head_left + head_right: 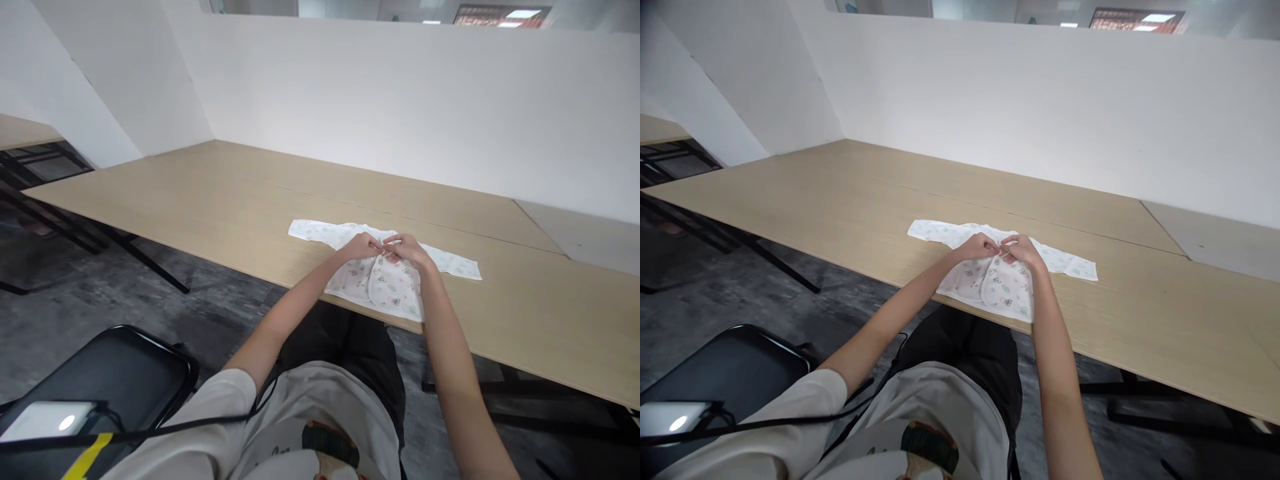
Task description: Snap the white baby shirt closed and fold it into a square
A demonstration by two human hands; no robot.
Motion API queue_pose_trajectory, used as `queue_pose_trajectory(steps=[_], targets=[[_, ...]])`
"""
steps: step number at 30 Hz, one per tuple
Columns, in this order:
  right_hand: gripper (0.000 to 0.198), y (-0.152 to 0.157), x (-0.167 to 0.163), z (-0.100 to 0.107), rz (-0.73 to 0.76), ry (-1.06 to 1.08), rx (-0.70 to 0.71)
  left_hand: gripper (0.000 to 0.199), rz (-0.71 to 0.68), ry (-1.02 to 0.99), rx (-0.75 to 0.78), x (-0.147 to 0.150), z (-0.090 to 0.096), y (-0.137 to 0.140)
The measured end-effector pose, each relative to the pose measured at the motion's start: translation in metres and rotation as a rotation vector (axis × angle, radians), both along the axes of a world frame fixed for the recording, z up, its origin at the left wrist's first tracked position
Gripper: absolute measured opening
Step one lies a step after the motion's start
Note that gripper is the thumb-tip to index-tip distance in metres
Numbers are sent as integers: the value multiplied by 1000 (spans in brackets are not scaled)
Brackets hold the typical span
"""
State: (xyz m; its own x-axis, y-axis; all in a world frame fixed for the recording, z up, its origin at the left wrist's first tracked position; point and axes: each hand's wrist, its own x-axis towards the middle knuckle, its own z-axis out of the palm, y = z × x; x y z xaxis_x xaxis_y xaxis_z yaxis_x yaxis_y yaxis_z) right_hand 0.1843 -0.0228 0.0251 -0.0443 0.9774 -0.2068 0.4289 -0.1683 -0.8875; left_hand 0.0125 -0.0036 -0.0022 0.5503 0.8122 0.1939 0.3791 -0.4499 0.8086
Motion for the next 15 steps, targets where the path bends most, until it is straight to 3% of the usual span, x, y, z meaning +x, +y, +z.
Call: queue_pose_trajectory(steps=[4, 7, 11, 13, 15], targets=[[14, -3, 0, 5, -20, 0, -9, 25, -90, 59, -67, -6, 2, 4], [9, -4, 1, 8, -23, 27, -1, 29, -233, 171, -133, -11, 5, 7], [9, -3, 5, 8, 14, 56, -9, 21, -320, 218, -203, -14, 11, 7], [14, -3, 8, 8, 87, 26, -34, 17, -331, 224, -214, -15, 13, 6], [21, -5, 9, 8, 252, -53, -91, 14, -339, 226, -215, -16, 13, 6]])
